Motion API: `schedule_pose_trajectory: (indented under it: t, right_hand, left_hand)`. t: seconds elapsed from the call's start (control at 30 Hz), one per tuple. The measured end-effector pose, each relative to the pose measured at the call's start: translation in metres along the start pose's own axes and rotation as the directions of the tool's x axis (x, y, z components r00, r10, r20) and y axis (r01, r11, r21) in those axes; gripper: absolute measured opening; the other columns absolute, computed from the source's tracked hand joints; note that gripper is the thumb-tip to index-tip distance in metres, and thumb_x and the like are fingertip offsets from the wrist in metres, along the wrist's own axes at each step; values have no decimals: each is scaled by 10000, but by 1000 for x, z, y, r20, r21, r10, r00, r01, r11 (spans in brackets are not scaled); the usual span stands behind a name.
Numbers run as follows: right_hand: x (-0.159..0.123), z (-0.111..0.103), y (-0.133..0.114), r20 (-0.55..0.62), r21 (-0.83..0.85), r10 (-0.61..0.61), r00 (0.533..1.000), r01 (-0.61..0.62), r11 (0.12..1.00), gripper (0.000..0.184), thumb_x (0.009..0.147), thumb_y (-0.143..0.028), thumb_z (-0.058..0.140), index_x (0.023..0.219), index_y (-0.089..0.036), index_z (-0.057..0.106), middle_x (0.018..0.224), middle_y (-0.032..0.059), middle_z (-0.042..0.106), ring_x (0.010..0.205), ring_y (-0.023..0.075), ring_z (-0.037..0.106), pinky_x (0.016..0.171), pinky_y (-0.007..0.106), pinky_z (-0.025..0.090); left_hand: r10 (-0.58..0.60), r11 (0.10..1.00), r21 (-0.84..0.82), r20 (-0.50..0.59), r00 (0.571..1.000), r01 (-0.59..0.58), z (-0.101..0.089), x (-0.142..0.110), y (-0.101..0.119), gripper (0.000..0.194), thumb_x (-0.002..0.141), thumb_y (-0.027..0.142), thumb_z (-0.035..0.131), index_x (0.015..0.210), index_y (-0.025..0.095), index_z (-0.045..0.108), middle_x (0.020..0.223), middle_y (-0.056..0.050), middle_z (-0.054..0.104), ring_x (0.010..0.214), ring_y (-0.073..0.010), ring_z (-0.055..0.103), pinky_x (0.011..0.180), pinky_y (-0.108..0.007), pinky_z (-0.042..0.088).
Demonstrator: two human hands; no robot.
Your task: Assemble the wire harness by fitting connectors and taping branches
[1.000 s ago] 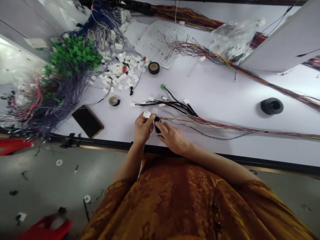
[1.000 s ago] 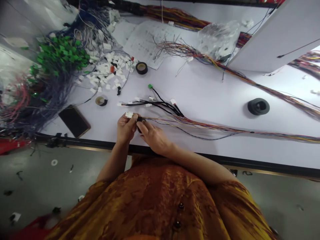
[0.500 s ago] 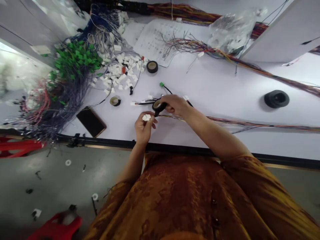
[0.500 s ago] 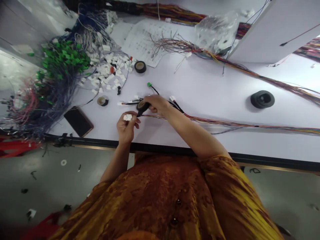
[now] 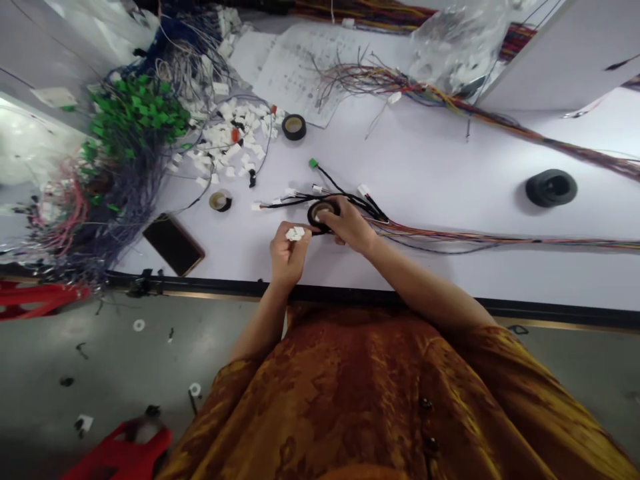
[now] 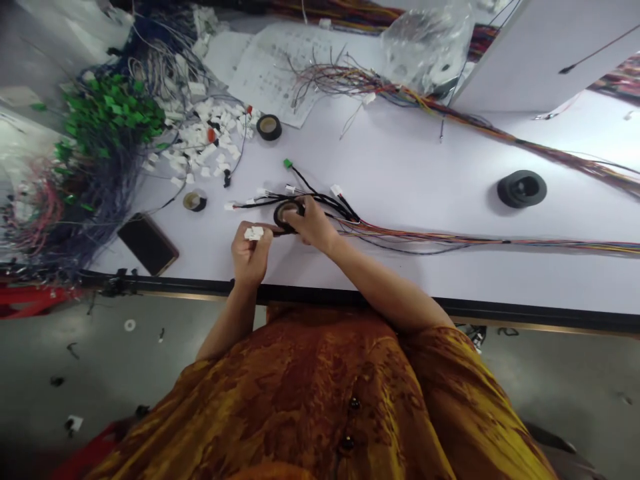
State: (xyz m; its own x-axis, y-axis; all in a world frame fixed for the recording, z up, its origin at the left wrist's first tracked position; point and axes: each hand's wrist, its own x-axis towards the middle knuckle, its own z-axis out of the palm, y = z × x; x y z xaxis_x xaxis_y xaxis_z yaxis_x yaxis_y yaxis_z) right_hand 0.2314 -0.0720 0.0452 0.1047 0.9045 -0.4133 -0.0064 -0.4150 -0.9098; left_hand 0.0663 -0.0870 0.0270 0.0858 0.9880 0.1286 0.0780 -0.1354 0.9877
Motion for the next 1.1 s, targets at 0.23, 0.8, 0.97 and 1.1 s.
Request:
schedule_pose_trajectory:
  t: [0.23,0.8,0.97,1.1]
  right_hand:
    - [-9,-30,22,-9,328,-44,999,45,944,315,850,-331,603,1145,-221,591,710,-65,478,396,19,338,330,162,210]
    - [-19,-23,1,-24,-72,-124,992,122,990,324,835,-307,679,1104,-188,543,761,-3,563,482,67,411,386,190,329]
    - [-25,-34,6,16,285,-63,998,56,957,333,888,-337,573,1193,-215,520,772,-20,575,419,43,378,342,170,241]
    - [-78,-32,45,30,-328,-386,922,374,868,449,897,-328,591,1340,-272,549,1087,82,653,674,132,600,530,242,481]
  left_hand:
    - [-282,896,-324,112,953,304,8,11,-21,423,778,568,746,978,217,623,1024,-51,685,744,-113,685,640,-243,576]
    - [174,956,171,321,931,-238,13,-6,19,240,921,419,638,945,210,754,1035,-85,733,1039,-208,688,988,-384,546]
    - [70,991,115,9,997,-71,22,0,-1,331,961,470,549,915,180,701,989,-86,718,652,-113,669,545,-223,525]
    - [-210,972,-115,-13,978,207,29,12,-7,344,918,516,602,936,174,641,758,-11,688,334,-36,433,322,-186,295]
